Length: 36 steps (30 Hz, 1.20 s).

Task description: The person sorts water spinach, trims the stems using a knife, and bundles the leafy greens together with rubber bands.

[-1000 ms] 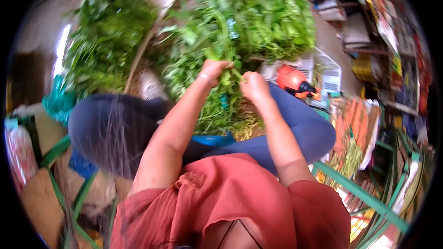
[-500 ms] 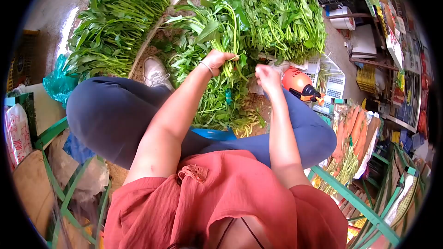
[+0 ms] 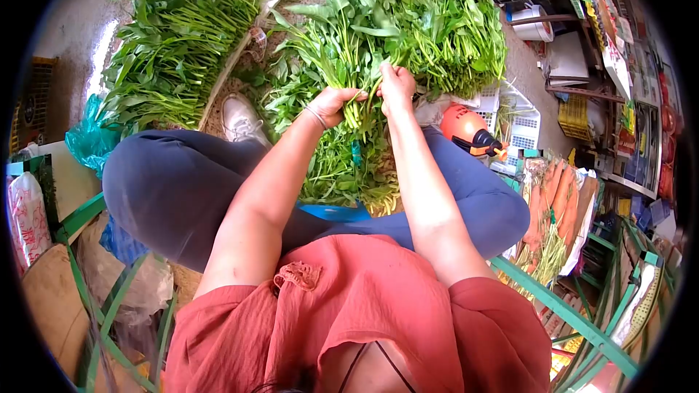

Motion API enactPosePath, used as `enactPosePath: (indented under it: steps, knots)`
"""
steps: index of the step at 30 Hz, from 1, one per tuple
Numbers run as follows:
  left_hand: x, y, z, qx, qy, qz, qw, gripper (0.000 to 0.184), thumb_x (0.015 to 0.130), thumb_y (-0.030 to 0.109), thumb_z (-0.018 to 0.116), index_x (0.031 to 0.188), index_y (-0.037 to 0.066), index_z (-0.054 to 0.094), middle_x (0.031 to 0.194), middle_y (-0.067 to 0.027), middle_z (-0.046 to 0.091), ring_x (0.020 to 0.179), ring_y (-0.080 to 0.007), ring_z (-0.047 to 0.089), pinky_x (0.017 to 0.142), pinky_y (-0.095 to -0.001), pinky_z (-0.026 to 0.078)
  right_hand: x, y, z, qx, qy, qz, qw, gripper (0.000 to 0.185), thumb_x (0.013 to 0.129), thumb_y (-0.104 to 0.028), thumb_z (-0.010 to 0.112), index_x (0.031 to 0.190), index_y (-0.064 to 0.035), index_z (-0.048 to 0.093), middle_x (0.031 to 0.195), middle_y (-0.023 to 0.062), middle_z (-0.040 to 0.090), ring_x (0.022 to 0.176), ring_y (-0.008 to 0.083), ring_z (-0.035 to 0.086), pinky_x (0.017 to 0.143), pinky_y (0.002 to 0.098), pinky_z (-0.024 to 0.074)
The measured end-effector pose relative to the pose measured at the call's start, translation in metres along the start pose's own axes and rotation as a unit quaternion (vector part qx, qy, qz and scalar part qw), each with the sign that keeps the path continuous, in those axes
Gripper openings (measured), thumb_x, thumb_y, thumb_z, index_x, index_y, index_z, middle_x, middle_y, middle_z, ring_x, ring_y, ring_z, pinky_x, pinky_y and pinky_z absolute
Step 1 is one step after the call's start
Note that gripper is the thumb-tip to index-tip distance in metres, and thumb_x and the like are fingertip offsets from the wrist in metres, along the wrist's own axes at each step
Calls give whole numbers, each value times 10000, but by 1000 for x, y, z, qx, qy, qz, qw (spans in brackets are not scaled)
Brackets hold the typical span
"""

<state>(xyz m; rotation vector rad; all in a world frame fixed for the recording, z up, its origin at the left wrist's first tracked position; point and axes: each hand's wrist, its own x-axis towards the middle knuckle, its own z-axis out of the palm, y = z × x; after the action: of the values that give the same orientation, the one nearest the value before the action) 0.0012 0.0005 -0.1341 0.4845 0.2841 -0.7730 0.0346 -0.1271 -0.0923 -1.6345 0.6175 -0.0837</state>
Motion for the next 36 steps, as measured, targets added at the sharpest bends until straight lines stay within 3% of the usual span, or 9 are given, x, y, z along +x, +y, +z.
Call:
enactPosePath:
  steps: [4, 7, 8, 12, 16, 18, 24, 32, 36]
  knots:
    - [-1, -7, 1, -23, -25, -1, 999, 170, 712, 31, 615, 878, 7, 581, 795, -76, 610, 699, -182, 594, 668, -327, 506, -3, 8, -2, -36, 95, 26, 995, 216, 687, -206, 595, 658, -18, 494, 538, 80, 515, 387, 183, 491, 379, 295, 409]
    - [-1, -13, 1, 71, -29, 19, 997, 207, 707, -20, 567, 910, 22, 557, 811, -58, 593, 707, -167, 576, 670, -310, 491, -4, -2, -1, -407, 24, -41, 912, 266, 676, -259, 601, 743, -4, 568, 672, 159, 600, 633, 286, 603, 661, 363, 461]
    - [2, -15, 2, 112, -49, 32, 992, 217, 704, -28, 555, 914, 28, 552, 809, -52, 587, 706, -164, 569, 667, -303, 484, 10, 14, -3, -444, -29, -67, 893, 283, 747, -250, 556, 795, 27, 576, 564, 107, 566, 452, 206, 573, 426, 291, 447]
    - [3, -13, 6, 135, 2, -1, 991, 203, 724, 14, 609, 920, 36, 562, 816, -59, 599, 701, -163, 583, 599, -290, 493, -1, -13, 13, -328, -152, 137, 922, 255, 780, -209, 496, 797, 31, 581, 640, 138, 581, 584, 219, 590, 500, 313, 470]
    - [-2, -7, 0, 84, 62, -46, 993, 170, 753, 111, 605, 891, 17, 574, 769, -64, 606, 651, -159, 586, 557, -294, 493, 15, -8, 18, -472, -255, -1, 844, 271, 734, -209, 502, 783, 38, 603, 739, 229, 593, 707, 308, 607, 642, 362, 476]
    - [2, -5, -14, 34, 37, -62, 997, 175, 762, 146, 584, 880, 17, 576, 761, -65, 602, 637, -167, 581, 576, -293, 493, 16, -26, 10, -321, -203, 104, 919, 307, 742, -276, 530, 739, 20, 613, 710, 191, 604, 694, 278, 611, 628, 351, 475]
    - [7, 16, -7, -145, 37, 84, 985, 172, 777, 153, 560, 897, 32, 588, 808, -53, 590, 720, -186, 556, 663, -329, 476, 83, -59, -62, -394, 155, -299, 855, 150, 745, -230, 569, 813, -97, 591, 735, 92, 593, 682, 259, 570, 615, 362, 445]
    - [4, 16, 6, -207, 8, 80, 975, 297, 757, 127, 582, 1022, 16, 507, 946, -89, 576, 734, -165, 573, 660, -293, 512, 162, -91, -182, -352, 417, -297, 783, 145, 745, -155, 534, 854, -61, 551, 822, 131, 557, 801, 300, 515, 711, 393, 406]
    - [17, 10, -1, -214, 21, 74, 974, 140, 741, 85, 567, 850, 35, 495, 1103, -124, 526, 770, -160, 562, 704, -311, 498, 203, -78, -238, -318, 374, -105, 865, 428, 670, -343, 582, 996, -68, 546, 1004, 140, 561, 950, 305, 517, 840, 388, 378]
